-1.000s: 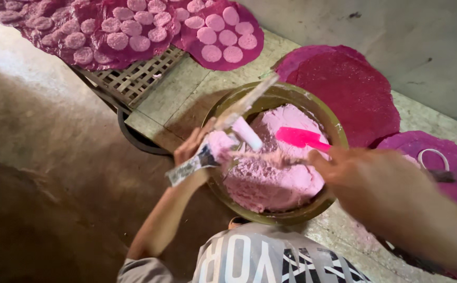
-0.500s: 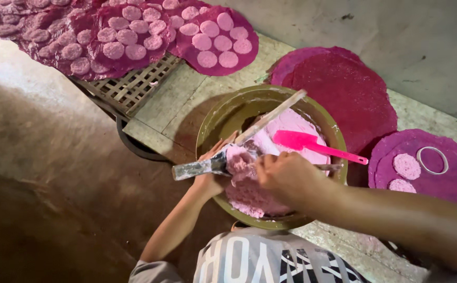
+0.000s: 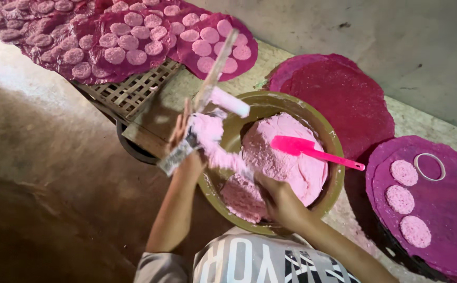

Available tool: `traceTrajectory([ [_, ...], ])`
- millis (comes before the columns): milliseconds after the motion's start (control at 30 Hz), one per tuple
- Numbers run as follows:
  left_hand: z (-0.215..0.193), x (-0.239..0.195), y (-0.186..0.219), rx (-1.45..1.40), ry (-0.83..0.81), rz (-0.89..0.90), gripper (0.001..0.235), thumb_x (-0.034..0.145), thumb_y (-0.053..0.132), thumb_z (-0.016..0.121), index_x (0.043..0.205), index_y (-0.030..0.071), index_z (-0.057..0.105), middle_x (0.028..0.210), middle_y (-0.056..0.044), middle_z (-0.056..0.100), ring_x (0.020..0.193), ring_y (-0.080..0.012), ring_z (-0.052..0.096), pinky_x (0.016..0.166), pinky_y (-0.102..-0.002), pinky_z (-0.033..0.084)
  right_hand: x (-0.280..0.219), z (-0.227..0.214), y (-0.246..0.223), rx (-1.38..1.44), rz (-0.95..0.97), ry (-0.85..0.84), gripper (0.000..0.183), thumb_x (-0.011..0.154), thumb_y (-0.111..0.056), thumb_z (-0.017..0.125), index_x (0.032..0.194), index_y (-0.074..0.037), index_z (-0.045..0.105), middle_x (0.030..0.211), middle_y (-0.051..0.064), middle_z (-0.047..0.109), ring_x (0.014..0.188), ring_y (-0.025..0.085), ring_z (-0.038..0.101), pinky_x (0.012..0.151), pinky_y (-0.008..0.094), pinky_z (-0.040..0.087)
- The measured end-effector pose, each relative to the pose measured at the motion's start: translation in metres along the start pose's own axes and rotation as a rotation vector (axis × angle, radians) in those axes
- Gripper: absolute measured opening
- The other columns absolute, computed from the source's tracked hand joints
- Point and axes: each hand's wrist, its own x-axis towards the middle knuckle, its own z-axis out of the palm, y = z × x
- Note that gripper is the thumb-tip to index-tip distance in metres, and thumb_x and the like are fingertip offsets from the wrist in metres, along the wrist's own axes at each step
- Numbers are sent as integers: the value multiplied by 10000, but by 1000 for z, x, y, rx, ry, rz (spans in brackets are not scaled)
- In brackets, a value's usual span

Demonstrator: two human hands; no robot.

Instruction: The person scoops pink dough from a bowl and uses a manual press to form round discs, placing them on a pink mat. The person repeatedly fills the press, compresses the dough, and arranges the finished discs in rows.

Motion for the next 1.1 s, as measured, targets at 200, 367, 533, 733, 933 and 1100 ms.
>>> traceTrajectory([
  [200,1,1,19,289,-166,43,501,816,373,781,1265,164,703,1595,-255,228,1296,-543,448,1010,-562,478,-1,-51,31,275,46,-24,582,919,61,525,1497,-7,547,842,182,547,711,265,505,627,401,427],
  [367,13,4,26,426,-176,97,586,863,379,750,1376,115,644,1676,-265,72,1372,-595,444,1011,-555,507,11,-9,21,-24,300,34,489,990,-32,556,1475,-92,528,669,91,603,542,187,552,529,371,455],
  [533,20,13,4,287,-223,-56,495,881,340,760,1323,137,667,1668,-277,96,1352,-560,404,1013,-586,467,-17,-6,21,52,19,12,506,990,-32,587,1489,-1,507,712,131,620,614,178,597,582,354,544],
  [733,16,3,-3,-139,26,96,424,870,284,841,1205,83,678,1689,-292,135,1454,-498,408,1196,-581,387,-7,-26,27,-16,480,89,521,1028,-149,524,1545,-119,474,648,108,657,479,195,564,480,390,485],
  [933,8,6,-8,296,16,250,434,820,300,824,1154,70,668,1629,-345,163,1356,-527,488,1103,-655,391,-14,-38,25,73,101,-60,503,982,-107,522,1484,-73,513,592,32,610,476,125,543,447,312,459],
  [1100,0,-3,-9,387,-63,307,476,816,240,803,1211,70,600,1573,-347,253,1309,-523,505,1025,-576,463,30,-112,52,190,264,-262,272,1096,-191,538,1196,8,693,669,-32,504,590,85,469,511,268,438],
])
